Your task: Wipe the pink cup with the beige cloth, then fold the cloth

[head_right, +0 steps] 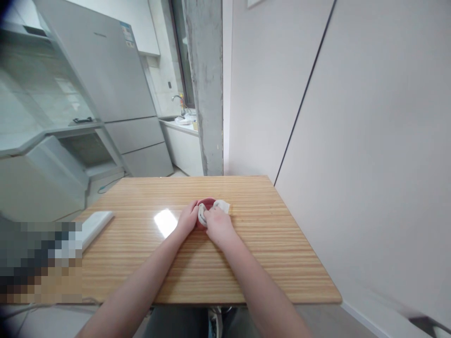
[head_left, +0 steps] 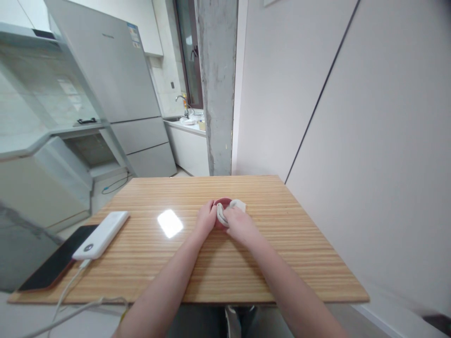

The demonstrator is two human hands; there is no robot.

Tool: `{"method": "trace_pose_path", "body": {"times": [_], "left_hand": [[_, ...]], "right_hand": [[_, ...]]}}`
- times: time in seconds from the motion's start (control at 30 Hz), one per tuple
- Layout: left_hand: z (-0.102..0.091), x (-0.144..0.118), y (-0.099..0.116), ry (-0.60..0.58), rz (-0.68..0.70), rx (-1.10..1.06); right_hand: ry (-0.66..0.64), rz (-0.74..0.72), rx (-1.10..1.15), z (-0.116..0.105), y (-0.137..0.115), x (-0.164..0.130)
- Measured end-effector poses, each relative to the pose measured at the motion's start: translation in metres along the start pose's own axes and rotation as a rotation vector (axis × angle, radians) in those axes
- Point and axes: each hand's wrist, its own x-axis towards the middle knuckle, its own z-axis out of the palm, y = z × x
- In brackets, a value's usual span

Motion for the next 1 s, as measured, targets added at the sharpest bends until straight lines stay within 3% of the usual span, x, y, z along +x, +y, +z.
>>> {"method": "trace_pose_path", "body": {"times": [0.1,0.2,0.3,0.47,0.6,0.67,0.8,0.9,1.0], "left_hand": [[0.004,0.002,0.001,0.049,0.051,-0.131],[0.012,0.002,0.008,0.195,0.016,-0.421],[0.016,0.000,0.015,0.251,-0.066,-0.624],[-0.006,0.004,0.008,0.264,-0.112,-0.404],[-0.029,0.008,0.002,0.121,0.046,-0.277],[-0.028,0.006,0.006,0.122,0.090,-0.304],[-0.003,-0.004,0.022,0.335,0.026,-0.407],[0.005,-0.007,0.025,0.381,0.006,-0.399],[-0.012,-0.003,0.016,0.341,0.087,-0.306]], "right_hand": [[-0.005,-0.018,-0.027,0.002,0.003,0.006],[0.127,-0.055,-0.046,0.005,-0.002,0.013],[0.219,-0.101,-0.039,0.011,-0.008,0.020],[0.174,-0.207,0.010,0.019,0.002,0.024],[0.151,-0.236,-0.089,0.021,0.007,0.024],[0.207,-0.152,-0.094,0.025,0.003,0.025],[0.324,-0.058,0.050,0.038,-0.005,0.028],[0.337,-0.140,0.134,0.042,-0.004,0.029],[0.287,-0.264,0.123,0.038,0.003,0.029]]}}
